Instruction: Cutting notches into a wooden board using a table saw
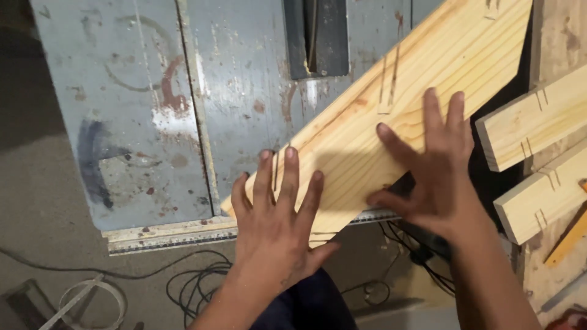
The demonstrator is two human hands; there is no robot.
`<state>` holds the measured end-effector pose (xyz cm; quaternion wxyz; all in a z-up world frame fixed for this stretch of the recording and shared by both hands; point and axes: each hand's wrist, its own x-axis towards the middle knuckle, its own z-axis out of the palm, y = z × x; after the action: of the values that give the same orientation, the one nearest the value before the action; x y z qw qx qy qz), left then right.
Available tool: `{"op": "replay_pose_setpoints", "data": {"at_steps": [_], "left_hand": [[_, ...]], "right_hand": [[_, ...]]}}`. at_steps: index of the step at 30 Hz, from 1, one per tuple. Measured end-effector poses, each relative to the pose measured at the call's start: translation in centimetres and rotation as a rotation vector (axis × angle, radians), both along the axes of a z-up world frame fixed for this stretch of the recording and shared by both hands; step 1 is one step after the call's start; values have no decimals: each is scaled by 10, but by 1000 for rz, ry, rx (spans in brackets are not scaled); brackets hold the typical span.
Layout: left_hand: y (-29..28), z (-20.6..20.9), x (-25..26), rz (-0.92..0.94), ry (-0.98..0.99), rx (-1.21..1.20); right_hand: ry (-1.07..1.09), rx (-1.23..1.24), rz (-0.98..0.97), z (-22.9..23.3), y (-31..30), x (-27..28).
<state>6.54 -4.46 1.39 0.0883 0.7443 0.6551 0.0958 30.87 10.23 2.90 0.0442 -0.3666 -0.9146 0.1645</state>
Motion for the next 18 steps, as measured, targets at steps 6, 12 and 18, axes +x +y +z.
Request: {"op": "replay_pose_setpoints", "data": {"at_steps": [6,12,18], "left_hand": [[-38,-8,-30,38,-122,48],[-21,-15,-20,18,-179,134],[-10,-18,-18,-9,-253,193]], "right_hand": [[-56,-149,-139,10,26,2],[34,-247,-254,27,33,-17],[94,-392,-696,43,43,-43]]}}
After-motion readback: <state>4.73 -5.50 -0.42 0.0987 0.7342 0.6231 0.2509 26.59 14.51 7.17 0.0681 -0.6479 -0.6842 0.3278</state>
